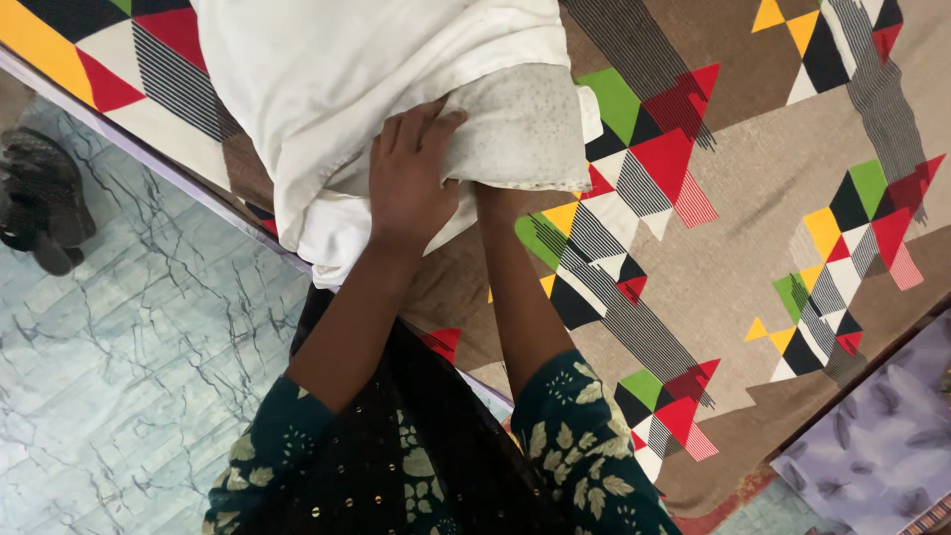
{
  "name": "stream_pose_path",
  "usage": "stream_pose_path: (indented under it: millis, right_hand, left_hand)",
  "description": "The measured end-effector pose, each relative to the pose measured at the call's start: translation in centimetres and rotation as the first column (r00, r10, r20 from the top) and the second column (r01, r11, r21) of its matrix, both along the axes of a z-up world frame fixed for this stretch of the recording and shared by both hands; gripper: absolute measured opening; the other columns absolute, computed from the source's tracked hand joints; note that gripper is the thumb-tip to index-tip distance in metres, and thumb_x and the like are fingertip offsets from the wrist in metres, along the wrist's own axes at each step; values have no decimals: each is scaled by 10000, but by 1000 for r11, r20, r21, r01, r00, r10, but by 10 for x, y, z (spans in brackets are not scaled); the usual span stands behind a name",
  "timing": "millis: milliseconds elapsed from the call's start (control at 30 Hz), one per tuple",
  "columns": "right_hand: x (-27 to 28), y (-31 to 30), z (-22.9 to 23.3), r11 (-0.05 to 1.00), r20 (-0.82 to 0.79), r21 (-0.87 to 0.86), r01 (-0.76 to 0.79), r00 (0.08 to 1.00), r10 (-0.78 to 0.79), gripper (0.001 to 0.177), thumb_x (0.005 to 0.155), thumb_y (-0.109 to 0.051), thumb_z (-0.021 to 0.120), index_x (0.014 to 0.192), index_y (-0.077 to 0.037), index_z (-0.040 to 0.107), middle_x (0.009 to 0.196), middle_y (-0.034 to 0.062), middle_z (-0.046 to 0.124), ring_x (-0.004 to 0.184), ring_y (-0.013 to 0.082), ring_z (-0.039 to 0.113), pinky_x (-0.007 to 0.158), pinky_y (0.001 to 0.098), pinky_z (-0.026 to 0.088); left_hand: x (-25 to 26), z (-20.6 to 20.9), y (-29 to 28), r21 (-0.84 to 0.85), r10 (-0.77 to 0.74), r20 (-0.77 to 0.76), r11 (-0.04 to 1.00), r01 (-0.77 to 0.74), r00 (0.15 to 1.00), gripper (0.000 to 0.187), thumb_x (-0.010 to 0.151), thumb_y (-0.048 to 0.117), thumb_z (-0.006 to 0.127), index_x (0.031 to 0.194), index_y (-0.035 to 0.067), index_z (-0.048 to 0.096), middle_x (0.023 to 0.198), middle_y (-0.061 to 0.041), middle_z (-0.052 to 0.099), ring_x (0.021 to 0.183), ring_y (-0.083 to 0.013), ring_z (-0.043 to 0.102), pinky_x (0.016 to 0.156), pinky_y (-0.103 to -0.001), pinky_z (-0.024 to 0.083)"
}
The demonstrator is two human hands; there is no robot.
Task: The person inserts a striped pillow into a white pillowcase on a patterned bed. They then smooth the case and handle a second white pillowcase, folding it on the bed.
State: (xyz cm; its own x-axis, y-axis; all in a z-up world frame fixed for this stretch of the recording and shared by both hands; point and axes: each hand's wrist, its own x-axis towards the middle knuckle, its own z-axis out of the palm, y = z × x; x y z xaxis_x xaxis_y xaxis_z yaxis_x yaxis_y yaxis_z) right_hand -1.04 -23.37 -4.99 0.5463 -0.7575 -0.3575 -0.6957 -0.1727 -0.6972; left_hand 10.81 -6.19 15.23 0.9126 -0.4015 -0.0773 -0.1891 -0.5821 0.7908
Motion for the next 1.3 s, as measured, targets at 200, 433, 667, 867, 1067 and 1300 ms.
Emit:
stream_pose_path:
  millis: [200,433,667,867,1067,1300]
  right_hand:
    - [-31,-10,35,859,64,-439,-263,945,322,405,948,-47,609,1351,-11,598,1347,229,637,1289,447,571,1118,536,451]
    - [0,9,86,657,-155,-595,-462,869,471,578,846,-133,700,1404,-40,584,1422,192,610,1351,427,533,1140,553,403]
    - [-9,-4,71,676,-394,-527,-515,853,342,763,713,-432,826,1359,-93,602,1357,171,624,1249,409,561,1006,551,421]
    - [-52,-30,37,748,-45,-561,-355,915,400,543,832,-196,729,1322,6,609,1285,216,656,1205,391,608,1002,464,496]
    - [-49,-45,133,906,420,315,282,815,-399,137,1022,-69,590,891,-71,550,759,-34,467,675,52,390,596,244,333]
    - [13,-30,217,962,367,182,205,893,-260,210,1050,-185,592,865,-88,565,724,-49,455,622,34,349,543,239,286]
  left_hand:
    - [6,6,0,-77,-84,227,992,104,970,681,784,-100,653,1405,179,627,1626,-87,439,1475,-337,444,1246,-484,394]
    - [5,15,-11,-48,-173,220,981,188,960,772,750,-136,609,1419,243,683,1604,-62,469,1475,-320,436,1251,-499,344]
    - [2,10,-15,-41,-190,176,979,200,966,732,741,-127,609,1368,235,709,1541,-44,529,1448,-309,457,1212,-482,363]
    - [-12,-5,-22,34,-176,206,984,173,962,646,791,-85,601,1326,252,735,1535,-36,535,1412,-301,475,1197,-484,372]
    - [-30,-32,-32,127,-182,275,980,152,944,397,942,135,615,1283,274,762,1496,-39,549,1388,-276,478,1188,-501,378]
    - [-50,-72,-61,196,-222,64,959,206,973,363,905,155,611,1197,296,772,1436,-53,569,1337,-308,501,1111,-517,402]
